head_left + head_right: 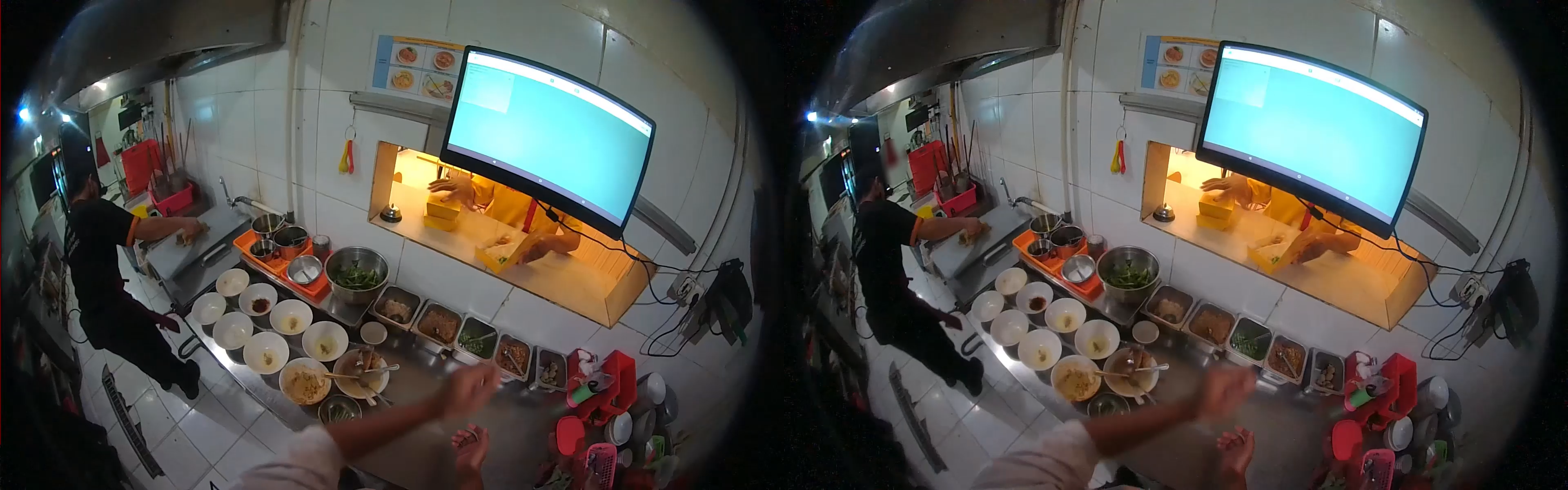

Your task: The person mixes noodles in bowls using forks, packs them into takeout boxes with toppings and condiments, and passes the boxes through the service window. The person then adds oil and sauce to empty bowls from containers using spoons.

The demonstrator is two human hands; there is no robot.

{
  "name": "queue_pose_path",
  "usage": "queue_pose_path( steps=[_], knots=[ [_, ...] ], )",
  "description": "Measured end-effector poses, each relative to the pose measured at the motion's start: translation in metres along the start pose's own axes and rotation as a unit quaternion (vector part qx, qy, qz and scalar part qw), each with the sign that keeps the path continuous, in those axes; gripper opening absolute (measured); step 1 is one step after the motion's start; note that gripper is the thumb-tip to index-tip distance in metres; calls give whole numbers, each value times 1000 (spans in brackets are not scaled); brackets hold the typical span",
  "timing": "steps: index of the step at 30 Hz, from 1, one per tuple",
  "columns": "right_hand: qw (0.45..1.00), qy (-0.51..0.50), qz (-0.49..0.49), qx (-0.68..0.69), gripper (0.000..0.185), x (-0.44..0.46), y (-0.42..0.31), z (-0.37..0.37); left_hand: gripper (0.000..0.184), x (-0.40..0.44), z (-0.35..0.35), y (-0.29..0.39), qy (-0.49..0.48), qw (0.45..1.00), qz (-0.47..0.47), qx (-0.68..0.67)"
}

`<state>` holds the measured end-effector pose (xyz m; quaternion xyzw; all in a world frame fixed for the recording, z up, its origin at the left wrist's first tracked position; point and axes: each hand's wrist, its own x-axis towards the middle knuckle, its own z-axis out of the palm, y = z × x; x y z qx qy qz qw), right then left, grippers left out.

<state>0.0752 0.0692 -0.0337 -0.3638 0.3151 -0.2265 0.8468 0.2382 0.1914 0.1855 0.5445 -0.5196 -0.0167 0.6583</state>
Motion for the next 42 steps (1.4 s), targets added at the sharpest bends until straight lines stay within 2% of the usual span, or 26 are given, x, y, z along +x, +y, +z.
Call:
queue_pose_path(
  steps=[1,2,4,5,7,9,12,14,15,17,18,20,21,24,25,26,27,28,30,31,33,34,36,38,40,42],
  knots=[
    [997,-31,15,62,44,-5,2,11,20,-45,32,-19,-21,981,-176,82],
    [998,-28,14,60,44,-6,9,20,29,-87,57,-36,71,986,-101,112],
    [959,-245,-45,138,49,-4,29,37,37,-155,88,-86,98,950,-68,288],
    [961,-240,-38,134,49,-5,43,41,37,-179,89,-110,100,950,-77,285],
    [989,-101,91,-66,56,-17,75,47,46,-231,80,-134,106,923,-217,298],
    [940,-138,-93,-299,65,-47,89,71,52,-234,43,-114,-168,828,-335,416],
    [914,-158,-3,-373,66,-62,80,101,48,-239,27,-80,-236,743,-323,537],
    [892,-298,105,-323,54,-43,75,102,45,-238,28,-64,-282,644,-282,653],
    [889,-303,113,-325,54,-41,63,106,45,-240,35,-58,-281,642,-292,651],
    [765,-412,155,-470,38,-36,43,110,39,-243,54,-45,-310,718,-235,577],
    [754,-426,168,-471,38,-31,40,100,39,-244,66,-35,-303,714,-255,578],
    [651,-485,253,-526,35,-22,41,87,37,-244,94,-8,-358,688,-310,550],
    [631,-428,279,-584,35,-46,17,103,37,-236,100,19,-350,679,-334,552],
    [564,-450,331,-607,37,-52,22,86,36,-217,108,66,-408,712,-272,503],
    [552,-463,332,-608,37,-62,17,78,36,-222,105,61,-360,777,-228,463],
    [704,-417,382,-429,30,-88,-6,76,36,-227,101,60,-308,835,-180,419],
    [813,-341,414,-226,28,-103,-17,72,43,-221,89,79,-219,894,-256,295],
    [805,-349,423,-228,28,-95,-6,59,43,-227,84,88,-210,891,-267,300],
    [809,-506,181,-237,32,-69,35,36,54,-242,80,105,12,953,-221,205],
    [801,-515,190,-238,32,-67,58,40,64,-246,78,117,15,949,-285,134],
    [859,-345,379,0,47,-87,93,60,65,-260,83,125,40,924,-327,196],
    [850,-354,390,-8,47,-102,102,73,67,-266,84,127,50,897,-360,252],
    [799,-480,356,70,61,-157,91,114,65,-299,75,103,132,905,-301,269],
    [777,-527,338,67,72,-206,81,131,64,-325,51,93,277,840,-223,411],
    [780,-568,261,-42,86,-248,88,142,63,-341,27,123,352,828,-260,349],
    [696,-630,325,-121,92,-264,91,137,61,-392,-4,119,455,806,-180,333]
  ],
)
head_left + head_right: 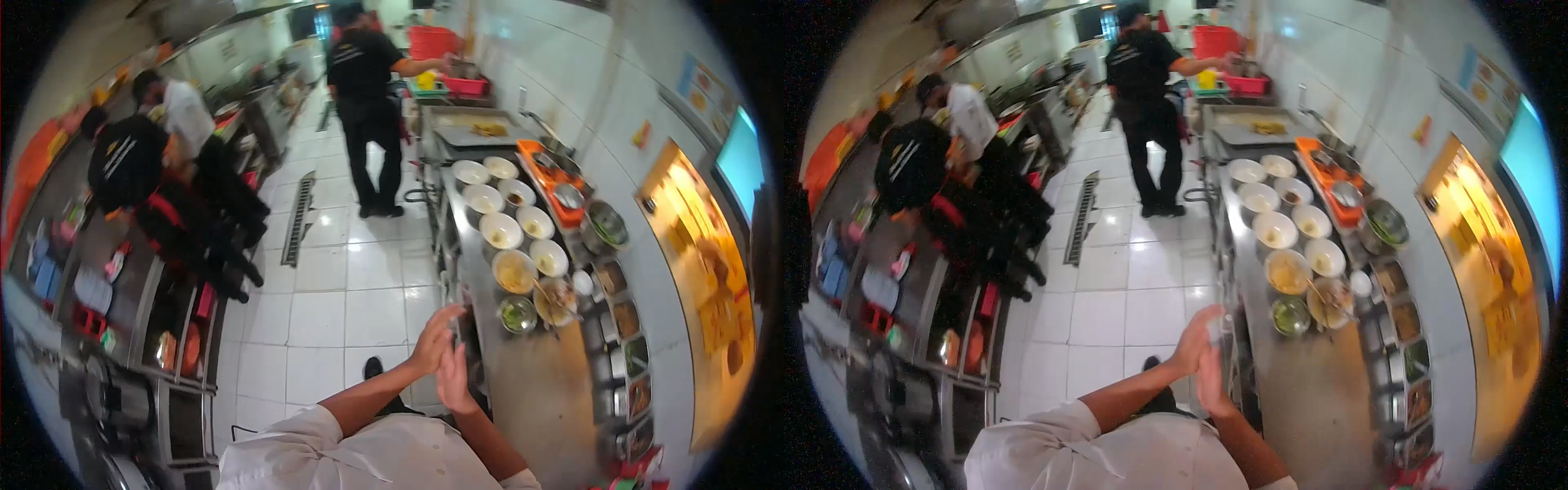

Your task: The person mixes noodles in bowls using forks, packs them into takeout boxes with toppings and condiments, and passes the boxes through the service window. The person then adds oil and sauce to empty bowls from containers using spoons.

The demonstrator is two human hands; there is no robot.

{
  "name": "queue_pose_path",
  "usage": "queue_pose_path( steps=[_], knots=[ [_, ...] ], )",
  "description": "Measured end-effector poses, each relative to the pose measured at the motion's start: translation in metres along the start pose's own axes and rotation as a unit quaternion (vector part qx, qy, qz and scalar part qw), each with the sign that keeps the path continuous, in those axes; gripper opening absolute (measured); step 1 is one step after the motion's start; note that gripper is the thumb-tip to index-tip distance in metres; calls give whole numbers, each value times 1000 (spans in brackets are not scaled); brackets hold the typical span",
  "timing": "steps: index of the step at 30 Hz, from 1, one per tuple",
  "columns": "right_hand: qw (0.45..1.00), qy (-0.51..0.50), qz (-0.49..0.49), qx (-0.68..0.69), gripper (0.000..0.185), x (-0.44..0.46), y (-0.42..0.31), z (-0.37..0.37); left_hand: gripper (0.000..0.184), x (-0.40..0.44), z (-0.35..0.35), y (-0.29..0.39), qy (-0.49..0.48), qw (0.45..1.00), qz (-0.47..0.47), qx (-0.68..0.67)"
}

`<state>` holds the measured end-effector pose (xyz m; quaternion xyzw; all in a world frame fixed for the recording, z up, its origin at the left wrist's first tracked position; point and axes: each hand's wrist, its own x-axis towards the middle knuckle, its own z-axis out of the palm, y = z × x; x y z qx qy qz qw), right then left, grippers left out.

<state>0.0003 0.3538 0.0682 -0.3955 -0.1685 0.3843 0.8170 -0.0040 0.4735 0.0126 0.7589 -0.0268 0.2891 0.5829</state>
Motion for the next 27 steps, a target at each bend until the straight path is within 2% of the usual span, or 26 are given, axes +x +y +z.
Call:
queue_pose_path(
  steps=[1,2,3,4,5,6,7,8,9,10,11,12,14,15,16,17,18,19,22,23,24,26,27],
  knots=[
    [992,-80,4,-102,93,6,6,4,62,-3,-10,-9,95,982,-92,-137],
    [966,-164,4,-199,94,14,12,9,62,-8,-23,-16,122,980,-88,-127],
    [959,-202,9,-200,91,21,16,16,65,-12,-39,-21,178,919,-215,-277],
    [954,-226,20,-198,91,32,26,28,68,-14,-56,-28,223,817,-323,-423],
    [943,-233,-14,-236,81,41,30,47,74,-12,-69,-17,260,720,-374,-524],
    [931,-237,-49,-272,71,52,38,64,74,-16,-78,-31,277,720,-364,-523],
    [929,-251,-44,-269,71,68,54,68,77,-26,-82,-44,146,676,-261,-674],
    [879,-268,-152,-364,65,89,76,60,80,-32,-95,-57,2,601,-143,-786],
    [808,-278,-261,-449,60,111,96,56,80,-30,-118,-58,7,607,-134,-783],
    [718,-281,-365,-522,54,129,112,59,84,-28,-138,-54,28,643,-153,-750],
    [723,-240,-389,-519,43,140,117,72,88,-22,-159,-48,50,676,-169,-716],
    [719,-257,-391,-514,43,160,129,81,88,-17,-187,-33,60,681,-154,-714],
    [726,-163,-357,-565,46,195,164,87,92,-20,-242,-2,165,544,-304,-764],
    [702,-133,-337,-613,51,213,183,83,87,-32,-260,-25,125,514,-230,-817],
    [704,-146,-326,-614,51,229,198,77,87,-35,-281,-21,140,507,-224,-820],
    [892,-121,-116,-419,57,245,211,72,81,-33,-311,-9,83,642,-240,-723],
    [976,-73,107,-176,62,258,223,68,76,-34,-333,-3,20,758,-255,-600],
    [977,-38,168,-130,70,270,232,66,76,-38,-346,-5,25,756,-260,-600],
    [977,-49,202,-50,74,269,233,113,70,-40,-370,-17,-38,756,-217,-616],
    [965,-109,240,-4,80,276,241,116,70,-42,-371,-23,-49,763,-227,-603],
    [964,-107,242,-8,80,276,240,134,69,-40,-373,-23,-57,771,-233,-589],
    [935,-228,271,-5,87,275,243,184,68,-35,-379,-30,-56,775,-234,-585],
    [927,-209,309,30,91,275,238,211,67,-35,-383,-42,-52,774,-267,-571]
  ],
)
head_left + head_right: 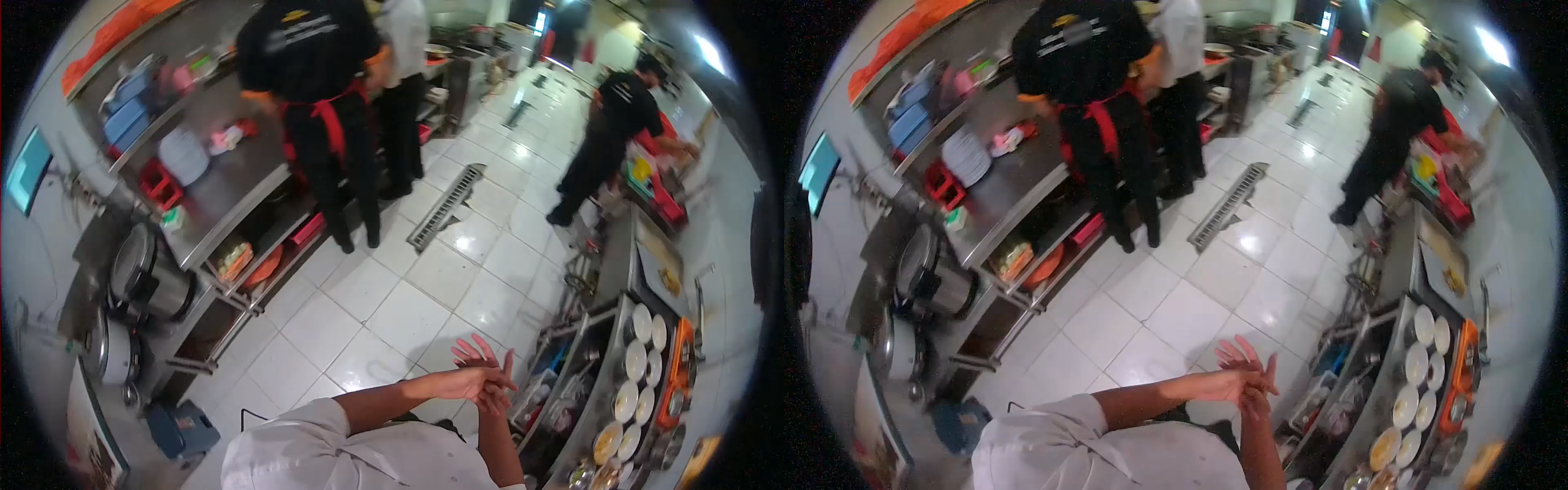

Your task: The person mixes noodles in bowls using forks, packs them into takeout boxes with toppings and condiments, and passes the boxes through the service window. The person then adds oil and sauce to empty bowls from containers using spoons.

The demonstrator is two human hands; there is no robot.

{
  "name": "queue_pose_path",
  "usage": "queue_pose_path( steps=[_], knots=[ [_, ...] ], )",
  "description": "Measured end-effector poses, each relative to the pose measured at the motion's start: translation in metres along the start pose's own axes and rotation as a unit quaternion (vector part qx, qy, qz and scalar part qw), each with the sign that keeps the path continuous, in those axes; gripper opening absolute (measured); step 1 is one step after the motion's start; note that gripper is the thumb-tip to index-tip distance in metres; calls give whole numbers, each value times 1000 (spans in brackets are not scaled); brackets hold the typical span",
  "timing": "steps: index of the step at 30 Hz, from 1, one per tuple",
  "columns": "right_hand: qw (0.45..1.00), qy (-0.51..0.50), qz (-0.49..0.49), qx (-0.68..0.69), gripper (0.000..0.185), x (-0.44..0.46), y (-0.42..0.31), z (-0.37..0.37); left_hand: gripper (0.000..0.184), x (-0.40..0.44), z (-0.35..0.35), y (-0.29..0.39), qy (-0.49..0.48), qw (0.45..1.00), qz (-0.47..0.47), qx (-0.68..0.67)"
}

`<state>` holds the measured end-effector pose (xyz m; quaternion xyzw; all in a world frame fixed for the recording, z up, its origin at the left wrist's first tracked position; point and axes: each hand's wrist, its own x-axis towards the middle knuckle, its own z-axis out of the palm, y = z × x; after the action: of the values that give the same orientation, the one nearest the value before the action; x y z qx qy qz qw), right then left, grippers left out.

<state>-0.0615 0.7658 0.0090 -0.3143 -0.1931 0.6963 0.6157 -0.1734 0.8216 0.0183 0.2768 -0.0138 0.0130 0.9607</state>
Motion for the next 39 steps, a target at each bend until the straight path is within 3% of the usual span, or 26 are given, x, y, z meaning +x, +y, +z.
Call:
queue_pose_path(
  steps=[1,2,3,5,7,9,10,11,13,15,16,17,19,23,25,26,27,28,29,30,31,32,33,35,37,39],
  knots=[
    [1000,-18,20,-5,91,2,-5,15,66,-1,-11,1,32,999,-19,7],
    [996,24,13,81,91,8,-9,28,62,-5,-20,5,74,993,18,-88],
    [984,64,12,164,90,23,-8,36,62,-11,-32,12,95,991,53,-84],
    [975,-56,8,215,89,50,4,2,58,-24,-63,16,150,975,124,-104],
    [995,16,41,88,81,62,0,45,57,-48,-94,10,232,952,183,-81],
    [999,8,44,9,76,81,8,63,57,-73,-117,4,415,891,184,-9],
    [998,-6,58,12,76,89,10,73,48,-84,-135,-1,475,852,211,-57],
    [996,-68,55,-10,74,97,12,90,48,-93,-132,1,487,843,223,-53],
    [986,-157,54,-25,73,118,24,114,57,-109,-120,19,599,769,207,-83],
    [937,-222,-40,-265,65,136,41,120,64,-103,-136,32,574,780,237,-72],
    [935,-238,-41,-261,65,144,40,119,69,-93,-142,41,492,806,320,-79],
    [868,-295,-129,-379,63,153,39,116,75,-88,-147,53,400,823,394,-82],
    [667,-367,-303,-574,59,167,31,102,86,-65,-117,83,358,844,394,-65],
    [656,-346,-407,-532,60,221,-22,27,89,4,-102,127,352,851,388,-48],
    [635,-246,-452,-576,60,236,-36,-8,91,29,-97,130,352,849,389,-55],
    [651,-207,-446,-578,64,242,-43,-21,93,33,-85,138,346,881,308,-95],
    [654,-210,-442,-576,64,253,-43,-35,93,38,-89,138,349,879,310,-99],
    [810,-166,-324,-460,66,268,-41,-48,91,45,-93,138,358,885,296,-30],
    [922,-104,-191,-320,68,278,-42,-66,90,55,-96,134,360,891,275,36],
    [964,-66,-54,-253,73,288,-54,-79,83,57,-81,139,351,889,272,115],
    [964,-41,-56,-257,73,290,-59,-89,77,57,-77,148,325,900,209,202],
    [969,6,-20,-246,72,298,-60,-97,77,67,-78,149,307,910,196,196],
    [972,49,14,-231,71,306,-62,-103,76,75,-78,151,341,888,179,253],
    [993,5,108,-57,74,323,-66,-108,75,86,-80,154,407,822,151,370],
    [989,-35,140,35,74,297,-73,-61,73,97,-88,153,466,733,130,479],
    [992,-46,115,16,78,292,-57,-54,63,99,-120,155,537,634,102,547]
  ],
)
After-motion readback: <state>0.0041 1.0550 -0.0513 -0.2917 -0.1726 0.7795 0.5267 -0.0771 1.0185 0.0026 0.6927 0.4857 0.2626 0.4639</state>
